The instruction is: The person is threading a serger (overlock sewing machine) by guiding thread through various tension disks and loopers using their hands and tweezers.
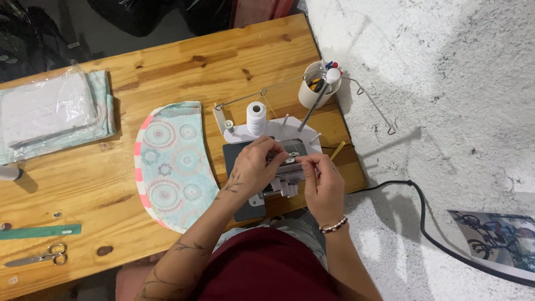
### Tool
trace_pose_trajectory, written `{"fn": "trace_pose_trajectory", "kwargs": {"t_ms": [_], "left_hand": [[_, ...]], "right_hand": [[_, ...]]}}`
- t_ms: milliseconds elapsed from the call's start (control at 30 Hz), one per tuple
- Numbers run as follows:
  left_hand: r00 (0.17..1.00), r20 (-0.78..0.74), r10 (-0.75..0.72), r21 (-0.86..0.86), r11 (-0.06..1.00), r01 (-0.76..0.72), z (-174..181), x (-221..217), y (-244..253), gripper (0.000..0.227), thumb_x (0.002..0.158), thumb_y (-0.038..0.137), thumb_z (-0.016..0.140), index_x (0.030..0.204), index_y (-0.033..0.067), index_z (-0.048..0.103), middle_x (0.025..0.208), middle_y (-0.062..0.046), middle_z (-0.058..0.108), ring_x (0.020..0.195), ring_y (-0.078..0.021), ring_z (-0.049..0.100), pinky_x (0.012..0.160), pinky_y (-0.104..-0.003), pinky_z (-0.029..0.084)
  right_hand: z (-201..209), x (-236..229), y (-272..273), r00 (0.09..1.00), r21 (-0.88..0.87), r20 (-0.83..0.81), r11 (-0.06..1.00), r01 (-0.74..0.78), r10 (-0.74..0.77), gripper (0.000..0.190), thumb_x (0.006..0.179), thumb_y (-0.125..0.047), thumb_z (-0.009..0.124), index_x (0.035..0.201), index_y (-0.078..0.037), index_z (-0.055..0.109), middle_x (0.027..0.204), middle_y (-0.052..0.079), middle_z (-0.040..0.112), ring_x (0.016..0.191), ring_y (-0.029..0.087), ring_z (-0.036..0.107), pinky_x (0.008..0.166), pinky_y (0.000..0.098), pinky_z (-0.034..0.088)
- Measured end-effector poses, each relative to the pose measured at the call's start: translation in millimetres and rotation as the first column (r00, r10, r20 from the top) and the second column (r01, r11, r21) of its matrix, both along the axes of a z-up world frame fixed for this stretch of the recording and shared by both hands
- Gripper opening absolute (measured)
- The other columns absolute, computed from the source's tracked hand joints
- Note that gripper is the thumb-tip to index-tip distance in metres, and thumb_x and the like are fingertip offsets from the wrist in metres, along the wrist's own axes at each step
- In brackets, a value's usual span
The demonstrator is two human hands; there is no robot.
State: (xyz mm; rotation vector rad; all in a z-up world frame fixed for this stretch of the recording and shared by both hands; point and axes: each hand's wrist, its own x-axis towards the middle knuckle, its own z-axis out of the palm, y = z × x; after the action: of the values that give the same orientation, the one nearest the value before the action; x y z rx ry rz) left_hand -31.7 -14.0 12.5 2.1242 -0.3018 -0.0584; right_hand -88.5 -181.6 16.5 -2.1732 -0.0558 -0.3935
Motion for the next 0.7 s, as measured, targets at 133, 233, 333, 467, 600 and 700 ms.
{"fn": "trace_pose_trajectory", "kwargs": {"t_ms": [133,233,333,467,600,700], "left_hand": [[0.998,-0.034,-0.047,0.006,0.999,0.047,-6,4,-4,0.016,0.094,0.021,0.065,0.091,0.0068,0.071,0.086,-0.01,0.068,0.088,-0.0349,0.071,0.072,-0.044,0.058],[0.997,-0.008,-0.077,0.017,0.997,0.077,-6,8,-6,0.018,0.095,0.02,0.064,0.087,0.0058,0.071,0.083,-0.011,0.066,0.087,-0.0358,0.07,0.073,-0.045,0.057],[0.994,0.004,-0.106,0.01,0.994,0.106,-8,9,-5,0.021,0.096,0.024,0.064,0.087,0.0073,0.07,0.084,-0.01,0.064,0.089,-0.0373,0.068,0.075,-0.045,0.056],[0.994,-0.01,-0.11,-0.035,0.993,0.11,-10,9,-2,0.021,0.097,0.025,0.064,0.089,0.0062,0.069,0.088,-0.012,0.064,0.093,-0.0383,0.067,0.079,-0.046,0.055],[0.995,-0.028,-0.097,-0.031,0.995,0.096,-4,7,4,0.018,0.097,0.022,0.064,0.091,0.0066,0.069,0.091,-0.013,0.065,0.097,-0.0397,0.067,0.081,-0.048,0.055],[0.99,-0.036,-0.136,-0.024,0.99,0.136,4,7,8,0.016,0.096,0.02,0.065,0.089,0.0064,0.069,0.087,-0.012,0.067,0.094,-0.0377,0.069,0.08,-0.046,0.055]], "right_hand": [[0,-3,5,1.0,0.069,0.002,0.997,-0.031,0.031,0.017,0.106,-0.021,0.053,0.092,-0.015,0.059,0.081,0.007,0.075,0.066,0.019,0.061,0.065,0.0351,0.055],[-11,-4,4,0.998,0.083,-0.022,0.995,-0.048,0.05,0.015,0.106,-0.02,0.054,0.093,-0.015,0.06,0.066,0.007,0.063,0.062,0.018,0.059,0.061,0.0341,0.054],[-22,-6,4,0.999,0.073,-0.015,0.997,-0.035,0.036,0.014,0.105,-0.021,0.055,0.094,-0.015,0.062,0.073,0.01,0.068,0.063,0.022,0.063,0.063,0.0345,0.054],[-23,-8,7,0.999,0.101,-0.011,0.994,-0.039,0.041,0.015,0.104,-0.02,0.055,0.093,-0.014,0.062,0.085,0.013,0.073,0.07,0.026,0.068,0.068,0.0357,0.056],[6,-13,21,0.998,0.108,0.022,0.993,-0.057,0.055,0.019,0.106,-0.019,0.05,0.093,-0.008,0.058,0.112,0.022,0.073,0.087,0.034,0.071,0.072,0.0418,0.055],[3,-9,17,0.998,0.149,-0.019,0.987,-0.06,0.064,0.022,0.106,-0.021,0.05,0.091,-0.008,0.058,0.116,0.023,0.073,0.086,0.03,0.071,0.073,0.0407,0.055]]}}
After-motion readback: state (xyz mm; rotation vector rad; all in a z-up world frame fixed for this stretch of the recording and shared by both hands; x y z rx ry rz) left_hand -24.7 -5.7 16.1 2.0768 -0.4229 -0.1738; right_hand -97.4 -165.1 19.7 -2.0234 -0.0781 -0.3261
